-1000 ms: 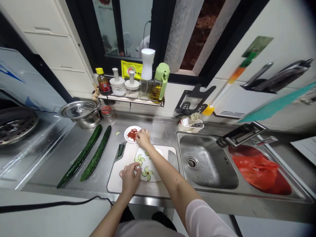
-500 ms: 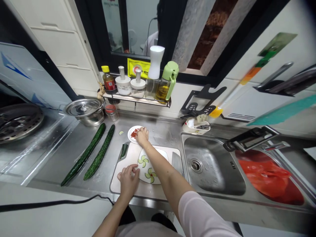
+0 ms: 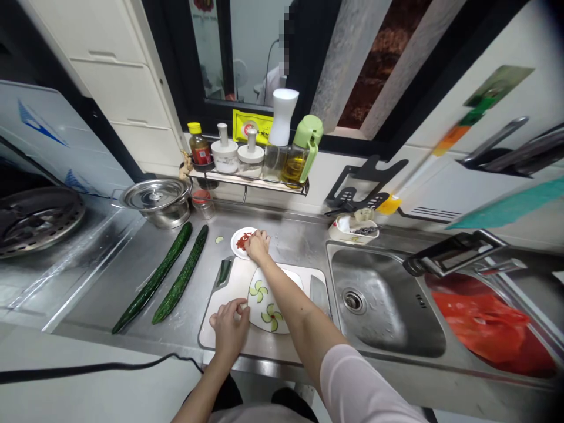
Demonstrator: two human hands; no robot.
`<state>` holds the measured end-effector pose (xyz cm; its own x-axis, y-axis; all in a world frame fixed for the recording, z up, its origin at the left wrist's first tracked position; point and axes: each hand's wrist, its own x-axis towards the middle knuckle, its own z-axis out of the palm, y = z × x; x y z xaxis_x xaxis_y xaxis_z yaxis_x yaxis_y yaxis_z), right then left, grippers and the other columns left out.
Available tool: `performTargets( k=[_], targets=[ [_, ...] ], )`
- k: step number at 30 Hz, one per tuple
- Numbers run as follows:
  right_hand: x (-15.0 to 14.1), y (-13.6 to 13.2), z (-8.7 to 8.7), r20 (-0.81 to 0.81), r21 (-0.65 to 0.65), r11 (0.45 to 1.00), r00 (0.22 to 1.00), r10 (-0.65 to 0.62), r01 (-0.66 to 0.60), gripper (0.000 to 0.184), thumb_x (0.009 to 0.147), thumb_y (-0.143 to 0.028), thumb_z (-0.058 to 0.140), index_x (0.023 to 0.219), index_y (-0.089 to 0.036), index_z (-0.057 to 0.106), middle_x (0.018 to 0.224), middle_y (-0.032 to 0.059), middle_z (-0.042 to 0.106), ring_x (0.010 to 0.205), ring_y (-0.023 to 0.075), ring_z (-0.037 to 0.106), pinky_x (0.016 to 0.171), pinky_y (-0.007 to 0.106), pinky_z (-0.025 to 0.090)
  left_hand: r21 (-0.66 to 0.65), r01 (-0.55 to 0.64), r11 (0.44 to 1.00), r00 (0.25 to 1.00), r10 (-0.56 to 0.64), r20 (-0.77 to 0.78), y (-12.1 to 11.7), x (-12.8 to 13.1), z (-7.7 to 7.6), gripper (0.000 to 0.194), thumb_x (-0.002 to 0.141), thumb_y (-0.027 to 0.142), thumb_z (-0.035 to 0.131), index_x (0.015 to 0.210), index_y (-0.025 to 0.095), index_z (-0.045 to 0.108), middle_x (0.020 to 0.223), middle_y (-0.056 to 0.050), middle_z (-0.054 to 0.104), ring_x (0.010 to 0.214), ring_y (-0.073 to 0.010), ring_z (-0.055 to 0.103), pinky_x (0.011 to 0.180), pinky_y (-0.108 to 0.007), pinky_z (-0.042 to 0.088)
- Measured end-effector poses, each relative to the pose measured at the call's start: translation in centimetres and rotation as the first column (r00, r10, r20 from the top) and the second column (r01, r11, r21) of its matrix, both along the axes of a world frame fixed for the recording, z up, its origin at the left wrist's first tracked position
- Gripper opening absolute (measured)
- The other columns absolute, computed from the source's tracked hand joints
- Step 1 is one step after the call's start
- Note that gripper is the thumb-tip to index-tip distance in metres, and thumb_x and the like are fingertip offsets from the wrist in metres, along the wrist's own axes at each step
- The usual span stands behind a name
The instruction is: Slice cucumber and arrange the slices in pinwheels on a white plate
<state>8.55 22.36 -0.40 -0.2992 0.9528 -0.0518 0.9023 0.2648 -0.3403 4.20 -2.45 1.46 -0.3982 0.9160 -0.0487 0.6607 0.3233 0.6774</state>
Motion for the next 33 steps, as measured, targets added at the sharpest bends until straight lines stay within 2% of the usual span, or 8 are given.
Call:
performTargets(
  k=[7,11,14,19,23,25,27,33],
  targets=[
    [-0.3,0.2,-0.4,-0.021,-0.002,1.000,1.000,-0.022,0.022,0.017,0.081,-0.021,0.056,0.083,-0.018,0.072,0.114,0.0135,0.056,0.110,0.0282,0.035,0.090,0.040,0.025,0.013,-0.008,1.000,1.000,0.008,-0.017,-0.4,-0.4,0.2,0.024,0.085,0.034,0.051,0.099,0.025,0.068,0.079,-0.002,0.067,0.086,-0.0217,0.059,0.083,-0.037,0.034],
    [0.3,0.1,-0.2,-0.136,-0.013,0.997,0.988,-0.074,0.073,0.020,0.085,-0.023,0.052,0.084,-0.019,0.071,0.114,0.0120,0.056,0.109,0.0273,0.036,0.089,0.038,0.028,0.015,-0.007,1.000,1.000,0.007,-0.009,-0.4,-0.4,0.4,0.024,0.085,0.034,0.051,0.099,0.024,0.068,0.078,-0.001,0.066,0.086,-0.0214,0.059,0.084,-0.038,0.033],
    [1.1,0.0,0.1,-0.276,-0.077,0.988,0.949,-0.152,0.136,0.022,0.087,-0.029,0.050,0.083,-0.021,0.070,0.115,0.0079,0.057,0.110,0.0261,0.039,0.093,0.038,0.028,0.019,-0.001,1.000,1.000,0.001,0.003,-0.2,-0.2,0.5,0.024,0.086,0.034,0.050,0.099,0.025,0.067,0.077,-0.001,0.066,0.086,-0.0214,0.059,0.084,-0.038,0.033],
    [3.3,-0.8,0.7,-0.591,-0.185,0.965,0.764,-0.259,0.184,0.019,0.082,-0.034,0.056,0.081,-0.022,0.071,0.103,0.0033,0.065,0.108,0.0227,0.049,0.101,0.040,0.028,0.030,0.024,0.999,1.000,-0.024,0.013,0.3,0.4,0.6,0.023,0.086,0.033,0.051,0.099,0.024,0.067,0.079,-0.002,0.067,0.085,-0.0211,0.059,0.084,-0.038,0.032],
    [5.8,-2.4,0.7,-0.796,-0.183,0.980,0.573,-0.195,0.080,0.016,0.077,-0.036,0.061,0.073,-0.022,0.069,0.090,0.0023,0.068,0.101,0.0202,0.056,0.100,0.036,0.035,0.055,0.019,0.998,1.000,-0.020,0.013,0.7,1.0,0.7,0.022,0.086,0.033,0.052,0.099,0.024,0.067,0.079,-0.001,0.067,0.087,-0.0215,0.059,0.084,-0.038,0.032],
    [7.2,-3.6,0.7,-0.830,-0.162,0.985,0.530,-0.171,0.064,0.015,0.076,-0.037,0.064,0.072,-0.022,0.068,0.092,0.0026,0.068,0.100,0.0198,0.058,0.100,0.037,0.036,0.066,0.015,0.998,1.000,-0.016,0.008,1.0,1.2,0.8,0.020,0.086,0.032,0.053,0.098,0.024,0.067,0.079,-0.001,0.066,0.087,-0.0213,0.059,0.084,-0.037,0.031],
    [8.4,-4.9,0.7,-0.821,-0.142,0.987,0.549,-0.157,0.069,0.015,0.075,-0.037,0.066,0.072,-0.023,0.068,0.095,0.0029,0.067,0.102,0.0198,0.057,0.103,0.039,0.034,0.072,0.015,0.997,1.000,-0.016,0.007,1.3,1.3,0.7,0.019,0.086,0.031,0.053,0.096,0.023,0.067,0.078,-0.001,0.066,0.086,-0.0209,0.058,0.084,-0.037,0.031],
    [11.0,-8.9,0.9,-0.670,-0.125,0.988,0.727,-0.150,0.089,0.012,0.079,-0.033,0.065,0.075,-0.023,0.070,0.099,0.0032,0.064,0.112,0.0210,0.052,0.106,0.045,0.025,0.055,0.022,0.998,1.000,-0.021,-0.005,2.4,1.2,0.2,0.019,0.085,0.031,0.055,0.097,0.024,0.067,0.079,-0.001,0.066,0.087,-0.0208,0.058,0.081,-0.036,0.030]
  ],
)
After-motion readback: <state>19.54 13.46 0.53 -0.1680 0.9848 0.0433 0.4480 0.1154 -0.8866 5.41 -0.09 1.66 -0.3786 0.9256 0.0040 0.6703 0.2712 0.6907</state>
